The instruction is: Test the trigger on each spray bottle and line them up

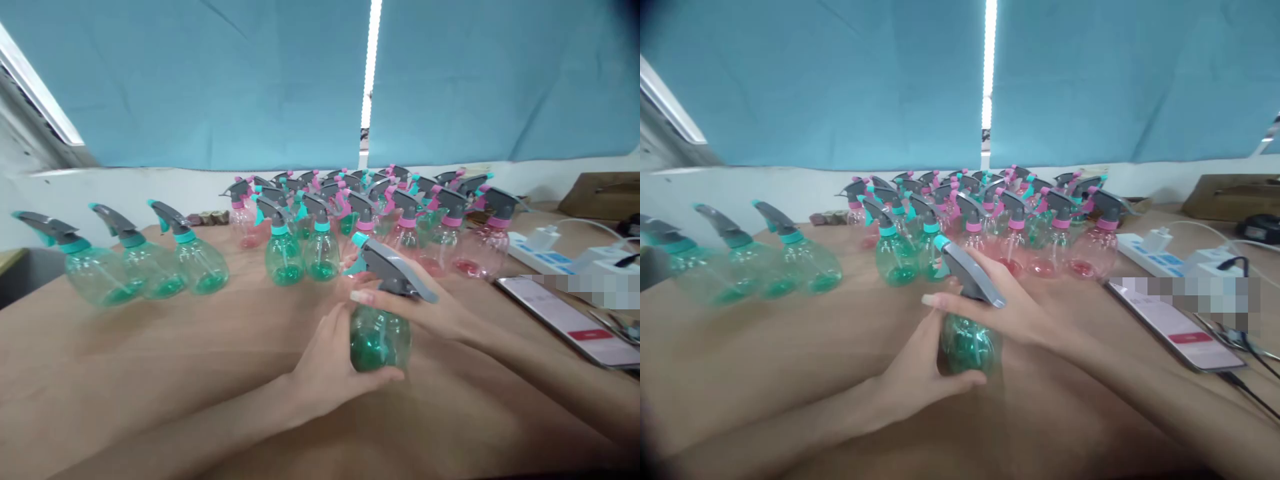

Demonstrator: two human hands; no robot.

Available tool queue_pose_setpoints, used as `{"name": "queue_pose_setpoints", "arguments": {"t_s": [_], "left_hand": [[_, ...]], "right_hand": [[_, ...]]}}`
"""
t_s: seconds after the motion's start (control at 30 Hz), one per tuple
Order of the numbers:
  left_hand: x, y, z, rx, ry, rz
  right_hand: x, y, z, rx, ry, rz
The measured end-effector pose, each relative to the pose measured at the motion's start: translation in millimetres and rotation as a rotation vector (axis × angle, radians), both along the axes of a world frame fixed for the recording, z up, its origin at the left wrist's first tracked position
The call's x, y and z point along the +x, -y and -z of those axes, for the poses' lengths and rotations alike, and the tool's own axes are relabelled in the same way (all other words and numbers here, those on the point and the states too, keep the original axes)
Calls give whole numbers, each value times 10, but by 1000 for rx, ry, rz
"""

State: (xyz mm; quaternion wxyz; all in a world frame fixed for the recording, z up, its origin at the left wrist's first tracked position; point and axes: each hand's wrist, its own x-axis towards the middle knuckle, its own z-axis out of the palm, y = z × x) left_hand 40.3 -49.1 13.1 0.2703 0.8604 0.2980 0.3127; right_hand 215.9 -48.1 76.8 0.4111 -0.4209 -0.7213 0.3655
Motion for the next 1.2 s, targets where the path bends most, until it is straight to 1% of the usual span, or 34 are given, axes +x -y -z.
{"name": "queue_pose_setpoints", "arguments": {"t_s": [0.07,0.17,0.27,0.4,0.57,0.73,0.83,1.03,1.2], "left_hand": [[97,-39,22,43,-16,-17],[182,-105,35,61,-55,-51],[208,-168,32,74,-88,-71],[170,-246,38,71,-115,-77],[22,-342,94,58,-219,-54],[-153,-389,131,84,-354,-17],[-224,-391,126,92,-431,-28],[-275,-390,129,148,-549,-20],[-262,-393,127,179,-547,-10]], "right_hand": [[28,-24,4,18,-22,41],[61,-70,19,63,-69,100],[64,-126,37,55,-150,86],[38,-222,45,15,-214,16],[57,-354,70,-2,-142,-16],[147,-429,155,30,-117,67],[171,-423,157,45,-140,71],[169,-376,78,92,-6,100],[175,-360,82,69,-45,127]]}}
